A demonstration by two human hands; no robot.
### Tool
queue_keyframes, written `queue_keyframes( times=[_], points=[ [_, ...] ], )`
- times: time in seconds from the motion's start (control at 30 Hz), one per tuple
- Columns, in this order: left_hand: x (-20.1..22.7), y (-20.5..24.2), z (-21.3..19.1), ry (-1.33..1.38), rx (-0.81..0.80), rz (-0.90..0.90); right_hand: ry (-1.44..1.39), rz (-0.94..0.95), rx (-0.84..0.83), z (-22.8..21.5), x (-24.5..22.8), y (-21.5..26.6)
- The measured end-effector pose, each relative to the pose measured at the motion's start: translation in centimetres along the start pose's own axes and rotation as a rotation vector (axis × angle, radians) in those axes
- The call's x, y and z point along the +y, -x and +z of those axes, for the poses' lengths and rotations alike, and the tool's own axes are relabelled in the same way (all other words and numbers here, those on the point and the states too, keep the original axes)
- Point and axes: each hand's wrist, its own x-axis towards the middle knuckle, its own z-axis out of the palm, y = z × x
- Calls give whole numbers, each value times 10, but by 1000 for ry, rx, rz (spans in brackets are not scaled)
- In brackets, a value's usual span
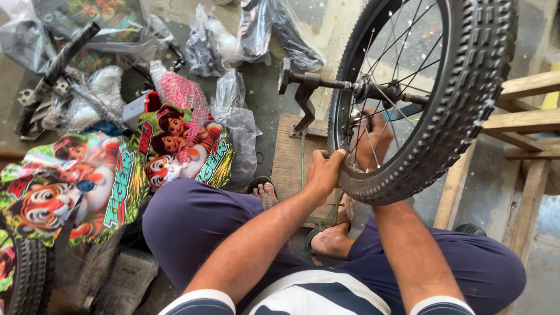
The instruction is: The person trues a bicycle wheel mounted on a truing stand. They repeatedly spin the wheel and use a spoke wrench to adjust the tension of individual spokes, checking alignment throughout the process.
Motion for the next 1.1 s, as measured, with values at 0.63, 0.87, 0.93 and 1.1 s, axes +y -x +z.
queue_keyframes(
  times=[0.63,0.87,0.93,1.1],
  points=[
    [0,-175,-48,-31,-41,509,-505,371,-434,-159,2,68],
    [9,-177,-37,-41,-43,537,-541,358,-357,-208,-39,46],
    [12,-175,-37,-17,-55,530,-550,322,-304,-213,-53,37],
    [13,-174,-37,-25,-68,542,-520,96,-211,-222,-93,17]
  ],
)
